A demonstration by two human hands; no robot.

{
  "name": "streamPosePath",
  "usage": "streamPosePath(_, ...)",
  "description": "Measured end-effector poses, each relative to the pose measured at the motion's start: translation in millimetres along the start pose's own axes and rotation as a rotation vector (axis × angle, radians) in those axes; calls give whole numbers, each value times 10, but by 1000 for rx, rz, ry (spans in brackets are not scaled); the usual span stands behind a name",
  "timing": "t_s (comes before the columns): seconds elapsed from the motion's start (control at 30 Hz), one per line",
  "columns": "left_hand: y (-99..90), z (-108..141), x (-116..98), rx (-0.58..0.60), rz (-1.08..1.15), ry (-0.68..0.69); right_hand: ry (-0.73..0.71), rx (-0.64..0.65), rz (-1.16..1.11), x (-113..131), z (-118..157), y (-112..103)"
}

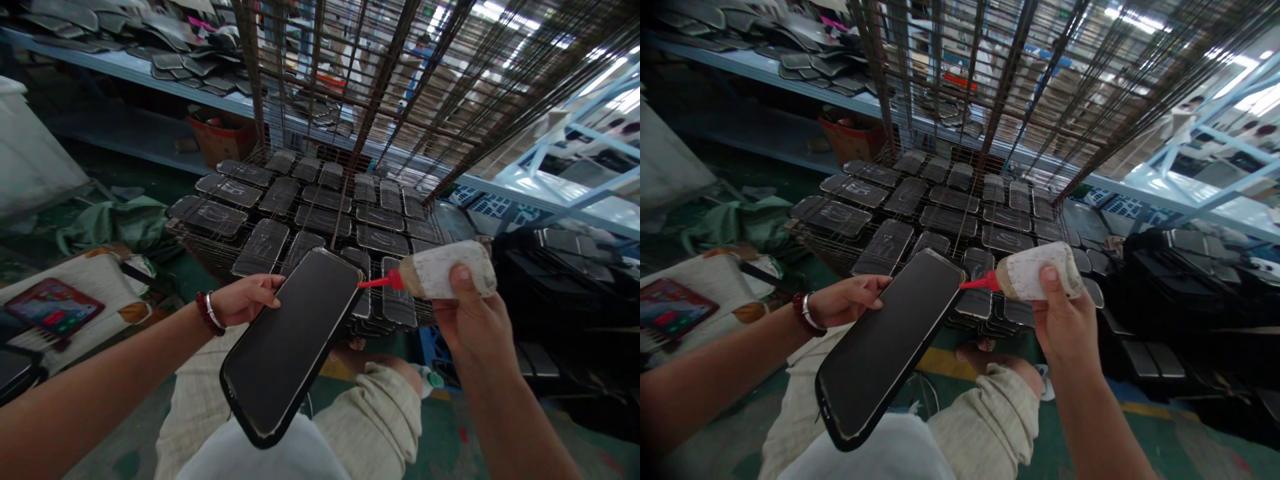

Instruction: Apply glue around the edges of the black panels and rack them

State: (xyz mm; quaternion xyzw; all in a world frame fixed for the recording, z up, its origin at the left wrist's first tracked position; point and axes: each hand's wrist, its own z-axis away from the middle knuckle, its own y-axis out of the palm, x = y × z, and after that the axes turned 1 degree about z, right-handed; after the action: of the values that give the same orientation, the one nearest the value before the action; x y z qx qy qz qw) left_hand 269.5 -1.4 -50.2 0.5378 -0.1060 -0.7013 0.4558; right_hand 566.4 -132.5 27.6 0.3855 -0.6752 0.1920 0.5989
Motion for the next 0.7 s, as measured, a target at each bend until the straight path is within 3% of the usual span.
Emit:
streamPosePath(0.17,-7,-41,27,-5,21,11,35,-36,2,-40,136,-6)
streamPosePath(0.7,-24,-89,120,-78,98,42,185,59,-4,-67,675,-7)
